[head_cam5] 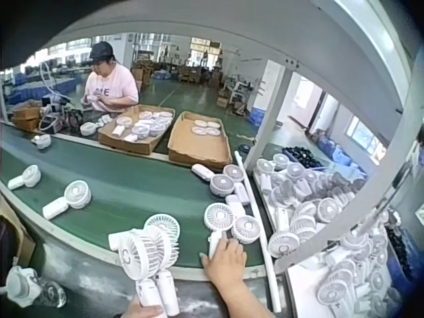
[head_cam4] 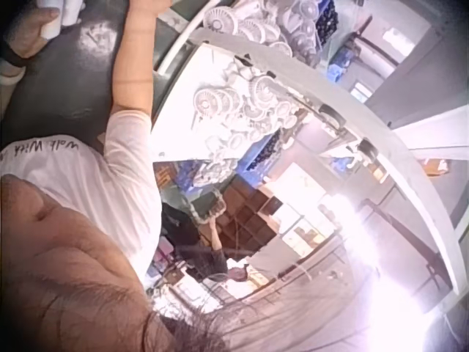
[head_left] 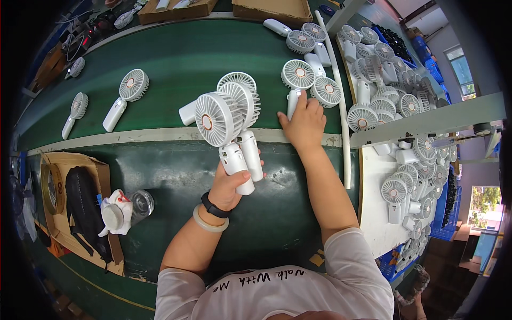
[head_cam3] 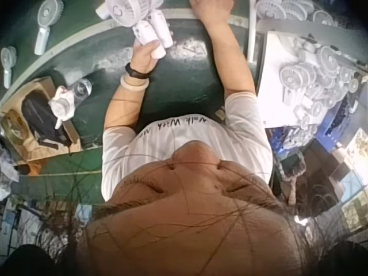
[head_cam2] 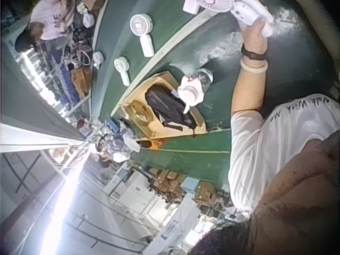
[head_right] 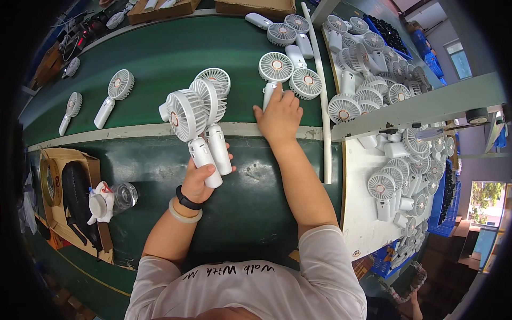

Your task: The person assembles white portable handheld fans on a green workbench. They pick up fan heads and battery bases, connect them, and test the units by pressing buttons to activate the blades. The person handles the fans one by one, occasionally holding multiple units in one hand before placing them on the table.

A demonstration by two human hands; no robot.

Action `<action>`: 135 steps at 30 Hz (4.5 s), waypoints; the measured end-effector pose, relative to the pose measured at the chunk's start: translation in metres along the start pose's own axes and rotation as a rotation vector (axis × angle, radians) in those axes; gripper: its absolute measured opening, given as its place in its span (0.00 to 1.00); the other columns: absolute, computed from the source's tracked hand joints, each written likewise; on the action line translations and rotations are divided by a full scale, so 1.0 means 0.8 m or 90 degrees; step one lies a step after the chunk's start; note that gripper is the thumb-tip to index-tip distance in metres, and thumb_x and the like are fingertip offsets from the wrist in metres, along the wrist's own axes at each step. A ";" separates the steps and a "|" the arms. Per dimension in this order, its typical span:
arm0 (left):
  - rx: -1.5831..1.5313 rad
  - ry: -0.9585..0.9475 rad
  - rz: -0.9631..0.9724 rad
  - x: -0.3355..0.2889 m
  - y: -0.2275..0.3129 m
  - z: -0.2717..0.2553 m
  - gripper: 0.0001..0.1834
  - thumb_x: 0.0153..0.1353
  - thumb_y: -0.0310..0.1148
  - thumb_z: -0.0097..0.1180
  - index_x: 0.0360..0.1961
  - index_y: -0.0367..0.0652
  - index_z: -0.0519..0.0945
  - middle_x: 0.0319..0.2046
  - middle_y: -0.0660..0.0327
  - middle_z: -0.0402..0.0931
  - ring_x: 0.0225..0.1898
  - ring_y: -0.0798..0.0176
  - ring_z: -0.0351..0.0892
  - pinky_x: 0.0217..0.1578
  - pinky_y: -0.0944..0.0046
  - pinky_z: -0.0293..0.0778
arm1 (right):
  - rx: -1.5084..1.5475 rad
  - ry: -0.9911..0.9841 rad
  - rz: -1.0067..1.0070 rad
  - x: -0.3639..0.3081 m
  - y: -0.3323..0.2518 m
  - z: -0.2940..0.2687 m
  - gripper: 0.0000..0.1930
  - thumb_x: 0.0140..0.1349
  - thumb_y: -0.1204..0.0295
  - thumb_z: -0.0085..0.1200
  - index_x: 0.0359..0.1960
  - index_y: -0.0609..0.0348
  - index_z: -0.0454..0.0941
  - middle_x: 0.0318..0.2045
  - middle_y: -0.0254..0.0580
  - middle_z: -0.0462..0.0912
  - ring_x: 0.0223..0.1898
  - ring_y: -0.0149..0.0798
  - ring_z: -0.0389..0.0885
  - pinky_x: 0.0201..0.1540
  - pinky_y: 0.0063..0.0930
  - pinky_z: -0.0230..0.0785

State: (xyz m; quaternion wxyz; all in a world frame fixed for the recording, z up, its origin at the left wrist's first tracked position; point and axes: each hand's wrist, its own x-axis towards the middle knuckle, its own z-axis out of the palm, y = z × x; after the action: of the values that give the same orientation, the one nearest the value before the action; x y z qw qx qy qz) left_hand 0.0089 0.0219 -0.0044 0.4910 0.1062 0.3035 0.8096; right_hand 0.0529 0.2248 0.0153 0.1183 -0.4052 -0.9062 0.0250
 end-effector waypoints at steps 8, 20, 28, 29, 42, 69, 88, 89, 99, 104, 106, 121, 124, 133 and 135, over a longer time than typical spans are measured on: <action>0.028 0.029 0.029 -0.001 0.002 0.001 0.37 0.44 0.24 0.63 0.57 0.41 0.60 0.49 0.53 0.69 0.47 0.56 0.74 0.46 0.53 0.75 | 1.415 -0.240 0.130 -0.055 0.021 -0.002 0.30 0.53 0.74 0.53 0.59 0.60 0.57 0.44 0.44 0.73 0.48 0.43 0.74 0.48 0.38 0.68; 0.084 0.046 0.035 -0.001 -0.002 0.000 0.39 0.43 0.29 0.65 0.57 0.40 0.60 0.50 0.51 0.68 0.49 0.54 0.73 0.46 0.52 0.76 | 1.224 -0.355 0.113 -0.092 0.020 -0.008 0.17 0.61 0.72 0.49 0.51 0.63 0.66 0.43 0.49 0.78 0.40 0.40 0.81 0.43 0.32 0.75; 0.075 0.031 0.027 -0.003 -0.004 0.000 0.41 0.42 0.29 0.66 0.58 0.41 0.60 0.51 0.51 0.67 0.50 0.53 0.72 0.45 0.51 0.76 | 1.229 -0.322 0.144 -0.089 0.021 -0.010 0.16 0.60 0.76 0.50 0.49 0.64 0.67 0.42 0.47 0.78 0.40 0.38 0.81 0.43 0.30 0.73; 0.078 0.026 0.025 -0.003 -0.003 0.002 0.41 0.42 0.29 0.66 0.58 0.41 0.60 0.51 0.51 0.66 0.50 0.53 0.72 0.45 0.51 0.76 | 1.225 -0.336 0.145 -0.088 0.022 -0.009 0.16 0.59 0.76 0.50 0.49 0.64 0.67 0.42 0.47 0.78 0.40 0.37 0.81 0.43 0.30 0.73; 0.150 -0.056 -0.038 -0.003 -0.005 -0.001 0.45 0.38 0.26 0.68 0.60 0.42 0.58 0.52 0.53 0.66 0.54 0.55 0.69 0.47 0.48 0.76 | 1.241 -0.325 0.160 -0.084 0.021 -0.005 0.17 0.60 0.76 0.50 0.51 0.63 0.66 0.42 0.46 0.79 0.43 0.36 0.79 0.45 0.30 0.72; 0.421 -0.052 0.184 0.003 -0.014 -0.007 0.35 0.53 0.31 0.60 0.60 0.41 0.58 0.61 0.55 0.53 0.62 0.59 0.56 0.56 0.59 0.61 | 1.602 -0.598 0.031 -0.101 0.018 -0.011 0.50 0.42 0.37 0.55 0.60 0.62 0.58 0.55 0.60 0.64 0.53 0.55 0.70 0.52 0.51 0.69; 0.727 -0.023 0.226 0.005 -0.025 -0.002 0.17 0.48 0.18 0.56 0.43 0.38 0.74 0.42 0.57 0.72 0.42 0.62 0.74 0.44 0.67 0.71 | 1.318 -0.228 0.242 -0.234 0.133 -0.144 0.44 0.46 0.48 0.60 0.58 0.68 0.59 0.50 0.59 0.71 0.45 0.57 0.76 0.49 0.50 0.70; 0.735 -0.024 0.219 0.004 -0.025 0.000 0.17 0.49 0.18 0.55 0.42 0.38 0.74 0.42 0.57 0.72 0.42 0.62 0.74 0.44 0.67 0.70 | 1.194 -0.200 0.288 -0.244 0.163 -0.153 0.42 0.45 0.53 0.62 0.57 0.67 0.60 0.48 0.57 0.72 0.45 0.54 0.76 0.49 0.45 0.70; 0.737 -0.044 0.171 0.005 -0.029 -0.005 0.16 0.52 0.17 0.53 0.44 0.37 0.72 0.43 0.60 0.71 0.45 0.66 0.71 0.47 0.69 0.68 | -0.089 0.193 0.178 -0.257 0.289 -0.132 0.36 0.34 0.59 0.69 0.48 0.55 0.70 0.55 0.56 0.58 0.60 0.64 0.52 0.59 0.56 0.48; 0.733 -0.042 0.178 0.004 -0.029 -0.003 0.15 0.51 0.17 0.54 0.42 0.37 0.74 0.42 0.59 0.72 0.43 0.65 0.72 0.46 0.68 0.69 | -0.075 0.172 0.136 -0.224 0.303 -0.118 0.33 0.33 0.56 0.69 0.45 0.50 0.75 0.61 0.49 0.54 0.64 0.66 0.44 0.59 0.65 0.41; 0.743 -0.037 0.174 0.003 -0.028 -0.004 0.15 0.51 0.17 0.54 0.42 0.37 0.74 0.42 0.59 0.72 0.43 0.65 0.72 0.46 0.68 0.69 | -0.064 0.175 0.131 -0.209 0.308 -0.112 0.33 0.33 0.56 0.69 0.45 0.50 0.75 0.61 0.50 0.54 0.64 0.66 0.44 0.59 0.65 0.41; 0.750 -0.029 0.170 0.006 -0.030 -0.005 0.15 0.50 0.17 0.54 0.41 0.37 0.74 0.40 0.60 0.73 0.42 0.65 0.73 0.45 0.68 0.69 | -0.036 0.135 0.167 -0.159 0.335 -0.106 0.34 0.36 0.53 0.67 0.50 0.45 0.73 0.64 0.52 0.52 0.65 0.64 0.45 0.61 0.64 0.41; 0.773 -0.032 0.173 0.005 -0.030 -0.001 0.15 0.50 0.17 0.54 0.41 0.37 0.74 0.40 0.59 0.73 0.41 0.65 0.73 0.44 0.68 0.69 | -0.064 0.106 0.201 -0.161 0.324 -0.113 0.36 0.37 0.53 0.67 0.52 0.46 0.71 0.64 0.52 0.52 0.65 0.64 0.45 0.62 0.63 0.40; 0.804 -0.032 0.192 0.005 -0.030 -0.002 0.15 0.49 0.18 0.55 0.40 0.37 0.75 0.39 0.59 0.74 0.41 0.64 0.74 0.43 0.68 0.70 | 0.195 0.280 -0.091 -0.188 0.187 -0.114 0.20 0.42 0.73 0.62 0.41 0.56 0.74 0.49 0.50 0.69 0.53 0.55 0.66 0.55 0.46 0.57; 0.812 -0.033 0.198 0.004 -0.031 0.002 0.15 0.48 0.18 0.55 0.40 0.38 0.75 0.39 0.58 0.75 0.40 0.63 0.75 0.42 0.67 0.70 | 0.315 0.232 -0.208 -0.170 0.148 -0.110 0.13 0.43 0.75 0.61 0.34 0.54 0.75 0.43 0.45 0.73 0.48 0.51 0.70 0.51 0.41 0.63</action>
State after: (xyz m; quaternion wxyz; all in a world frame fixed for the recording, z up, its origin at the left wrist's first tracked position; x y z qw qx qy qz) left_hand 0.0262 0.0339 -0.0185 0.2160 0.4385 0.6930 0.5299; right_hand 0.2473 0.1985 0.0575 0.3756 -0.2113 -0.8895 0.1519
